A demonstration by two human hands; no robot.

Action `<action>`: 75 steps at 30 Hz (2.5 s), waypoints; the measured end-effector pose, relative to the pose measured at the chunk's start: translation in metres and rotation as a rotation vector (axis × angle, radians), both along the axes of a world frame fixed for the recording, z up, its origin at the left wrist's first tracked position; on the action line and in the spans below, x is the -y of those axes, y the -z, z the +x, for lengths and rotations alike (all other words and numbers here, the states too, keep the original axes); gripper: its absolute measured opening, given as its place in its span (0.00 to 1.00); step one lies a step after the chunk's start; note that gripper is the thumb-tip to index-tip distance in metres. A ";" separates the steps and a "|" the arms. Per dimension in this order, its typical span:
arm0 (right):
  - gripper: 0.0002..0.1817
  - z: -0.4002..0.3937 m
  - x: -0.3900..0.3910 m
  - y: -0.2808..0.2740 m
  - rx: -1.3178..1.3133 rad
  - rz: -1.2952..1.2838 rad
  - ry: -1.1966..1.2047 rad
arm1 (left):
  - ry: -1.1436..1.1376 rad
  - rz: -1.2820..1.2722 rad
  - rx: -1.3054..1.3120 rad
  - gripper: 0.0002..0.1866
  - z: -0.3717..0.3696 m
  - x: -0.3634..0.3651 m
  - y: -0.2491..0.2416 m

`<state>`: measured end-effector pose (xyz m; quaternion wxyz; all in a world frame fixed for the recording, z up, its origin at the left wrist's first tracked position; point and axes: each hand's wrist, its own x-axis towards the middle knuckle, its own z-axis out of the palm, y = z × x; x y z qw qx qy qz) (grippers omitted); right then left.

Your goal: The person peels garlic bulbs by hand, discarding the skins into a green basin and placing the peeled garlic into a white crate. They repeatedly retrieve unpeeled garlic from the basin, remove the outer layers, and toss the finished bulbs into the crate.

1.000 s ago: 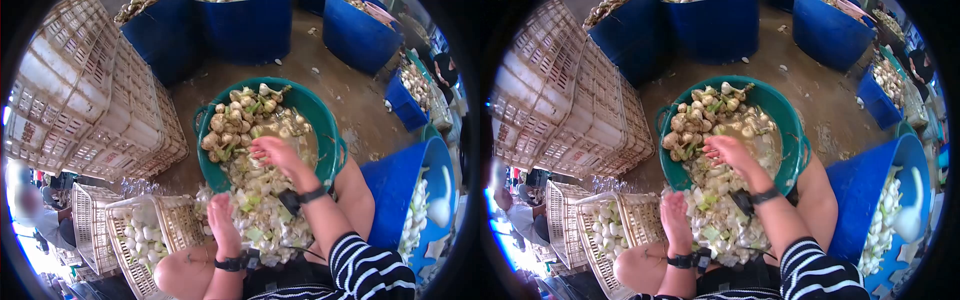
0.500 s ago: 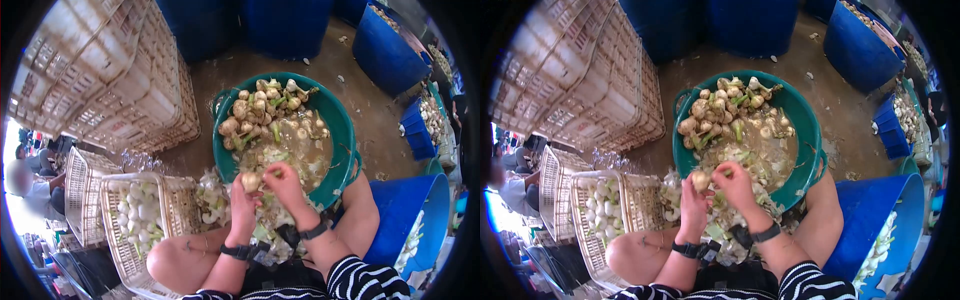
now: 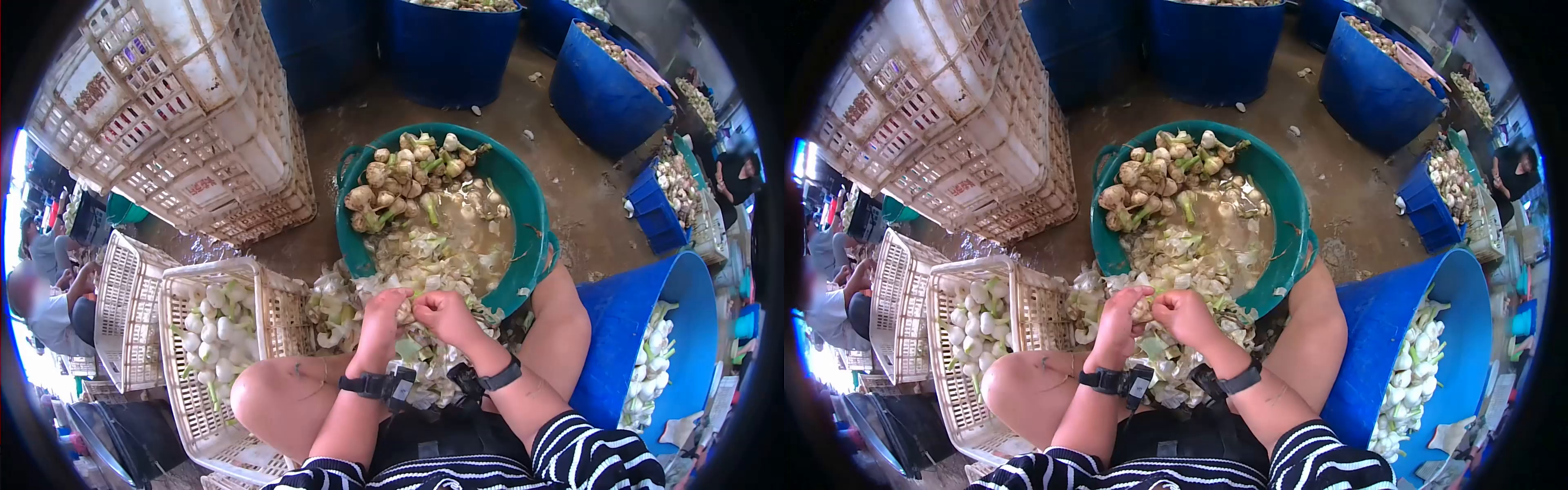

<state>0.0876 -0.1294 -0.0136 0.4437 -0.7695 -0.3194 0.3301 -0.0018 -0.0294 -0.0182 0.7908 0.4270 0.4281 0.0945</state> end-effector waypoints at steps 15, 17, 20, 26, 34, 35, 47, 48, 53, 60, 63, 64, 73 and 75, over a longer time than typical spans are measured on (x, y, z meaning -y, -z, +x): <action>0.11 0.001 0.012 0.006 -0.975 0.106 0.322 | 0.122 0.031 0.099 0.11 0.005 0.005 0.007; 0.10 -0.005 0.012 0.012 -0.599 0.145 0.219 | 0.078 0.200 0.288 0.20 0.006 0.001 0.017; 0.09 -0.001 0.015 0.015 0.169 0.208 0.104 | 0.411 0.227 -0.097 0.22 0.004 -0.011 0.010; 0.09 0.029 0.017 0.038 -0.899 0.038 0.416 | 0.512 1.060 0.126 0.21 0.000 0.014 -0.002; 0.07 0.010 0.030 0.007 -0.884 0.376 0.269 | -0.134 0.064 0.137 0.12 0.007 0.016 0.026; 0.08 0.001 0.035 0.001 -0.661 0.397 0.127 | -0.137 0.069 0.134 0.12 0.005 0.011 0.032; 0.16 0.051 0.068 -0.019 0.621 -0.297 0.097 | -0.299 -0.476 0.360 0.13 -0.010 -0.009 0.019; 0.21 0.046 0.059 -0.007 0.551 -0.235 0.047 | -0.293 -0.336 0.277 0.15 -0.010 -0.008 0.019; 0.26 0.019 0.027 0.077 -1.642 0.584 0.112 | 0.040 0.562 0.098 0.20 0.001 0.016 0.009; 0.34 0.101 0.000 -0.007 -0.945 0.682 -0.200 | -0.511 0.178 0.098 0.15 -0.002 -0.013 0.021; 0.29 0.142 -0.096 0.100 -0.152 0.015 -0.235 | -0.489 0.124 0.054 0.11 0.009 -0.003 0.032; 0.30 0.147 -0.120 0.141 0.082 -0.219 -0.313 | -0.492 0.097 0.064 0.09 0.013 -0.001 0.031; 0.27 0.127 -0.077 0.219 0.103 -0.724 -0.749 | -0.402 0.198 -0.042 0.08 0.027 -0.023 0.037; 0.26 0.123 -0.046 0.215 -0.021 -0.635 -0.771 | -0.390 0.192 -0.029 0.13 0.029 -0.017 0.057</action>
